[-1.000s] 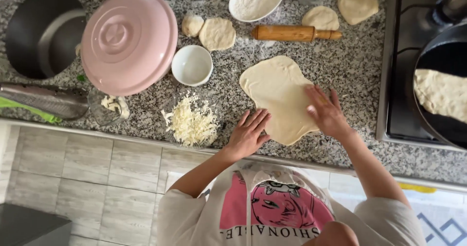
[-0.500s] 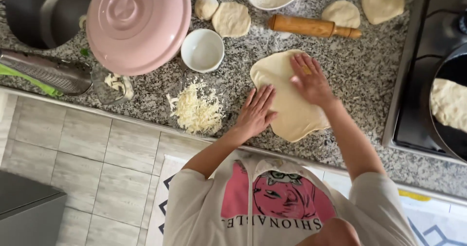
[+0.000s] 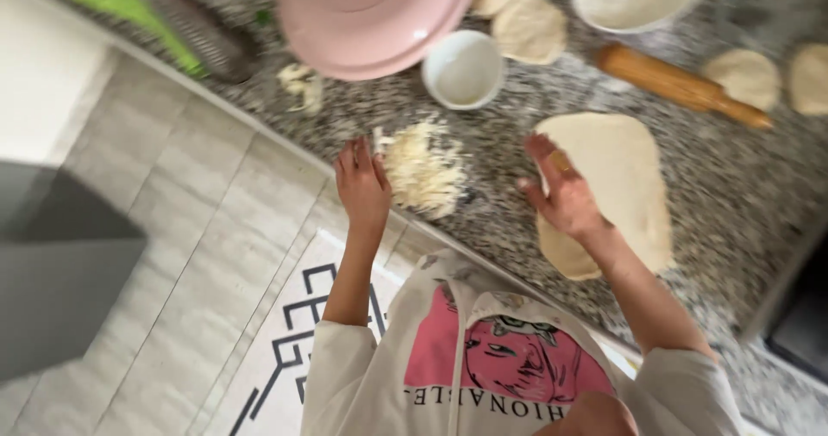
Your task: The person rolls a piece of dough flat with a rolling pin on a granite countertop, sprinkles grated cheese over it, stretches and folds the dough over the cheese, and places it into a frying pan on the stove where a browned flatbread is flipped with a spatula. The person then rolls another dough piece and stirs liquid in a small cup.
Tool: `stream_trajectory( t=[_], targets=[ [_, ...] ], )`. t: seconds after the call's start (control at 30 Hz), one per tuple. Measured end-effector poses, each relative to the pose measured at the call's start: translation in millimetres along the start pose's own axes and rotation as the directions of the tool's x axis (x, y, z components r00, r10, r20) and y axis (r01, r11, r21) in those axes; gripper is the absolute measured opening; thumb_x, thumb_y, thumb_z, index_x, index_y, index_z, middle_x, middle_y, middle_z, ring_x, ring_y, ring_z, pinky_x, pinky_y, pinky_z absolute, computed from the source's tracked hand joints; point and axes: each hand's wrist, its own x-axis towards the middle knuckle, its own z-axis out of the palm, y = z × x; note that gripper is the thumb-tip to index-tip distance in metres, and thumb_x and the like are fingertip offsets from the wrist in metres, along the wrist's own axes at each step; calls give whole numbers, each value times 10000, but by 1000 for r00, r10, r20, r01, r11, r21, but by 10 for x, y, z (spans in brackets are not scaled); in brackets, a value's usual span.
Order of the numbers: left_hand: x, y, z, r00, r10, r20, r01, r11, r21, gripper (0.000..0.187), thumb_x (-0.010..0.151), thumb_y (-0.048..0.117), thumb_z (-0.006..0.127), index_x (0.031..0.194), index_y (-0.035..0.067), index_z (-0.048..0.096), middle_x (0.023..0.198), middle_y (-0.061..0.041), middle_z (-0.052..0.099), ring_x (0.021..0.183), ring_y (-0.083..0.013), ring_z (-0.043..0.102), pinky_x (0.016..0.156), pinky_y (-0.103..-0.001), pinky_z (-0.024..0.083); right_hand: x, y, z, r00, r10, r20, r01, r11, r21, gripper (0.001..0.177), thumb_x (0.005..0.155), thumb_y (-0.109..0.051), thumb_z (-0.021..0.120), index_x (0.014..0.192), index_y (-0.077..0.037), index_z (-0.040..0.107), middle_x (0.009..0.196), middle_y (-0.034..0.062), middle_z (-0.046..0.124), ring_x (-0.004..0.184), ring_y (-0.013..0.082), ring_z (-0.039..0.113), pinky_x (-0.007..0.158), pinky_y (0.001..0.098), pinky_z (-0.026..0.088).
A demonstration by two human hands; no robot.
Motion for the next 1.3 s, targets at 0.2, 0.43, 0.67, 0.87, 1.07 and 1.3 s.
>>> stream_trajectory(
  t=[0.2,0.43,0.67,0.87,1.07,1.3],
  targets=[
    [-690,-924,707,936,-234,263,293,931,-216,182,1027,156,590,1107,47,712,985,-200,717,863,-406,670,722,-513,547,690,-513,719,942,-202,268,169,975,141,760,1002,-461,634,1604,-107,335,1619,206,377,1513,416,374,1219,497,355],
    [-866,-524,839,760,-227,609,616,549,-564,86,944,54,685,1007,4,653,813,-120,699,653,-204,693,582,-342,575,875,-802,783,857,-98,505,178,978,-112,886,817,-493,752,1549,-159,382,1622,216,323,1486,450,264,1131,577,294],
    [-929,-273,1107,604,-162,780,794,204,-572,128,991,38,627,1097,-33,614,855,-93,696,672,-161,728,585,-315,630,423,-436,820,962,-54,268,104,978,-179,404,873,-30,680,1263,-131,654,1239,128,694,1200,309,629,898,404,594],
    [-640,-227,851,568,-170,806,821,184,-540,154,1001,32,637,1147,-9,664,885,-103,707,713,-171,739,634,-310,654,458,-238,159,932,314,182,-357,883,303,306,918,-132,712,1223,-155,688,1165,62,735,942,165,759,808,281,612],
    [-579,-149,683,760,-248,601,639,454,-621,189,977,140,707,1136,39,721,909,-82,749,746,-160,740,630,-284,624,18,543,-396,930,362,63,-367,921,129,329,918,-187,783,1226,-94,713,1116,93,762,896,187,751,831,310,609],
    [-367,527,620,845,-250,473,484,733,-478,91,989,163,715,1057,107,738,830,-37,743,642,-145,713,524,-290,587,78,782,-430,954,299,-21,-300,953,-32,189,981,-105,739,1169,-92,747,1085,116,770,840,222,746,773,352,611]
  ],
)
